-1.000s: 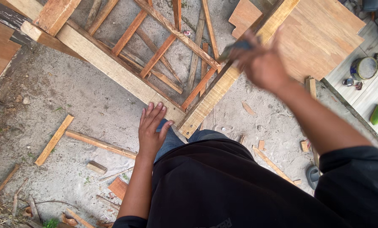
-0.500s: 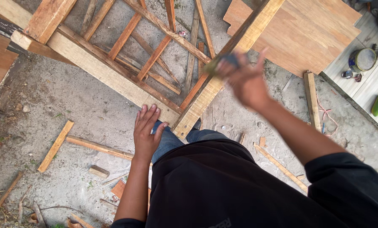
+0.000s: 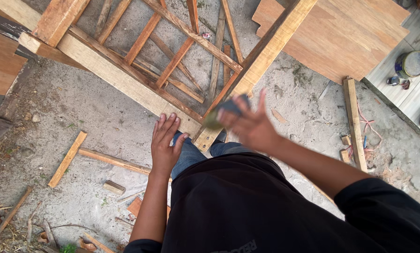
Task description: The person sands the surface of wooden frame slats by hand using a piece of sandpaper.
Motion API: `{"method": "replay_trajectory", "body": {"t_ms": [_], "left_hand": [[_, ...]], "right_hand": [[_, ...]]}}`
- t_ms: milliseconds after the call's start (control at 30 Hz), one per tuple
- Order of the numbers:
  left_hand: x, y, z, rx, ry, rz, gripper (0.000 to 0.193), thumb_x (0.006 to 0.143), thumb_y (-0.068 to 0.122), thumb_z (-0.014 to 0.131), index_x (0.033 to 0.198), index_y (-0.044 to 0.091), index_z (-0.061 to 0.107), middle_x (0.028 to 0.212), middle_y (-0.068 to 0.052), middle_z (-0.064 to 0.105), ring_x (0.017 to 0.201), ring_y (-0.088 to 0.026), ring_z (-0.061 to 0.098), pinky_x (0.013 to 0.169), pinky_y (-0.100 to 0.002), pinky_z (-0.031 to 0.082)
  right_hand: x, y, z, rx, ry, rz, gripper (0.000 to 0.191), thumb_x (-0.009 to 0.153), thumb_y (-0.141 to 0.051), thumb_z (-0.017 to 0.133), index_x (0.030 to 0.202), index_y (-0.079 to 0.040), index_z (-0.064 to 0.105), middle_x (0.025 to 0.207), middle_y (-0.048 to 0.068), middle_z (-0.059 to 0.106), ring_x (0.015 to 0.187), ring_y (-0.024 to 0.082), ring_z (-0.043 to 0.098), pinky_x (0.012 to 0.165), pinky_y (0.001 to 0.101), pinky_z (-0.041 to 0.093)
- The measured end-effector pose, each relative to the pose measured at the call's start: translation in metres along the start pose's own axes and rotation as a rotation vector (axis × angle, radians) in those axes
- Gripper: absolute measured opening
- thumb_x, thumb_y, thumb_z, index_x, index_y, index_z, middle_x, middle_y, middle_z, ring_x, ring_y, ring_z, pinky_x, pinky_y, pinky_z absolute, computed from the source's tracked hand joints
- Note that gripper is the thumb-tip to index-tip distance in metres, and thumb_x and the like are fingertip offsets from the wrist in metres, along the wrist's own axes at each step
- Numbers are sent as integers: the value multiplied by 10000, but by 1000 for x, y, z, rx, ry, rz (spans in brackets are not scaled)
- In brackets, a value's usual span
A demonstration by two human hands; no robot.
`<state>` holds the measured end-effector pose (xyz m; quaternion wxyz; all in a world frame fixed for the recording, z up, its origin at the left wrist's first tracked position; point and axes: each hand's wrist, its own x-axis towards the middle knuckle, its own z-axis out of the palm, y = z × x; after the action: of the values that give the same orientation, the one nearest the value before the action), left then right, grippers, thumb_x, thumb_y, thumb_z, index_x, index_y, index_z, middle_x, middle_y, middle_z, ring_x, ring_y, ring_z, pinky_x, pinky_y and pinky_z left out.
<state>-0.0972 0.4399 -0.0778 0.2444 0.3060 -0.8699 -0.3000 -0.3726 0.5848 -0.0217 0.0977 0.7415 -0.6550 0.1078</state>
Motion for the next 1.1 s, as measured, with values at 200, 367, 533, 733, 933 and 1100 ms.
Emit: {"method": "replay_trajectory", "body": {"t_ms": [200,367,533,733,933,1100], "left_hand": [[-4,-3,1,-2,10,3,491,885,215,808,1337,70,682,1468,-107,613,1460,-370,476,1207,-530,358],[-3,-4,2,-11,26,29,486,885,201,813,1333,70,677,1463,-104,612,1458,-363,483,1215,-524,365],[-1,-7,1,-15,29,30,485,894,191,809,1341,59,673,1466,-107,608,1455,-368,485,1216,-518,368],[-6,-5,0,-31,11,26,483,899,196,805,1343,60,672,1468,-109,608,1459,-377,481,1220,-521,366],[-3,-3,-1,-14,13,16,474,901,202,808,1335,62,679,1471,-105,608,1465,-366,477,1232,-525,351],[-5,-3,0,-24,12,17,481,892,194,817,1335,67,682,1475,-102,610,1469,-365,475,1233,-516,355]], "right_hand": [[19,54,-12,-141,-43,275,584,1090,-59,427,1506,-449,553,1443,27,663,1578,298,102,1171,771,38],[28,41,-21,-106,-330,410,590,1052,-16,497,1457,-436,583,1405,46,623,1542,317,255,1238,722,46],[18,11,-11,73,-281,77,502,964,-198,567,1431,-380,591,1554,2,501,1446,333,318,1128,789,-31],[29,76,-27,84,-61,558,313,1150,-231,509,1457,-286,540,1491,28,550,1570,375,284,1215,726,-28],[16,11,-14,253,-57,11,544,940,-187,551,1432,-419,520,1564,-12,521,1518,312,113,1160,771,-32],[17,74,-32,150,-197,538,420,1144,-177,496,1524,-350,538,1475,16,575,1592,340,220,1211,793,-39]]}}
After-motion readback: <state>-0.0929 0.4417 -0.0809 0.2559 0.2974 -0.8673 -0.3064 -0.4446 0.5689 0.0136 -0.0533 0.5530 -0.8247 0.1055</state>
